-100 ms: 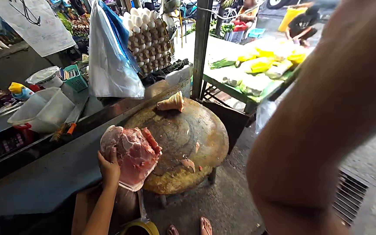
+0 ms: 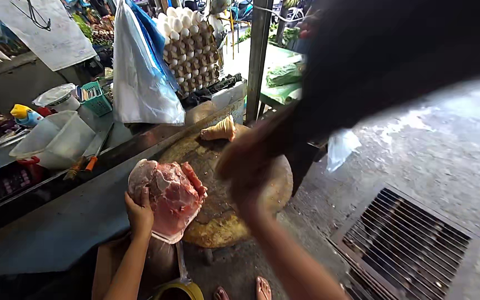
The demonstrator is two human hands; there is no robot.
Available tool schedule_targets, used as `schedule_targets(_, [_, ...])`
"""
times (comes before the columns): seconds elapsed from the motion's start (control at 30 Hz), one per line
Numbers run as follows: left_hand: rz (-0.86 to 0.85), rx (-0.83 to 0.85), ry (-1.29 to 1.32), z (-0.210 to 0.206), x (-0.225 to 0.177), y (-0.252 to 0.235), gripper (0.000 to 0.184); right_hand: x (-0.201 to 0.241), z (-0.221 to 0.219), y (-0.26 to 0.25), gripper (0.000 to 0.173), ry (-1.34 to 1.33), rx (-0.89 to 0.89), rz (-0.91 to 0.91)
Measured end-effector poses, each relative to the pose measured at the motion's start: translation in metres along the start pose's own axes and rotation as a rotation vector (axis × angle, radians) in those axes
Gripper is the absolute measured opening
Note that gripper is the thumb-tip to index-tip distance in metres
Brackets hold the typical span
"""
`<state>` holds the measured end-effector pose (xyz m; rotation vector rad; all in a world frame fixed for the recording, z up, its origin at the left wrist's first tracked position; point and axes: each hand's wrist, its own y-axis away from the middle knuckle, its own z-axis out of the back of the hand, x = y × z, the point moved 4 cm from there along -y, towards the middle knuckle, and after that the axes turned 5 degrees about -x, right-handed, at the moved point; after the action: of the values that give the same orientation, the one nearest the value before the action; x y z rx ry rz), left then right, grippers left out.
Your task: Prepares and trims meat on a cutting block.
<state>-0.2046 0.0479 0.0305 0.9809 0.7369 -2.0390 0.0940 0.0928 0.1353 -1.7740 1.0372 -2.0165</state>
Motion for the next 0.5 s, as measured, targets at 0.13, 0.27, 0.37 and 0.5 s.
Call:
schedule_targets(0.13, [0.005,-0.018,-0.055,0.006,0.005,-0.004,0.073,-0.139,-0.052,0.193,0.048,0.495,1.065,-0.736])
schedule_targets(0.27, [0.024,-0.005,-0.059,0.0,0.002,-0.001,0.073,-0.158,-0.053,0.195,0.045,0.585,1.179,-0.837])
schedule_targets(0.37, [-0.005,0.002,-0.042,-0.002,0.009,-0.005,0.072,-0.165,-0.045,0.189,0.042,0.47,1.146,-0.828])
schedule_targets(0.5, [-0.036,0.006,-0.037,-0.001,0.005,-0.004,0.071,-0.107,-0.008,0.104,0.037,0.29,0.957,-0.582])
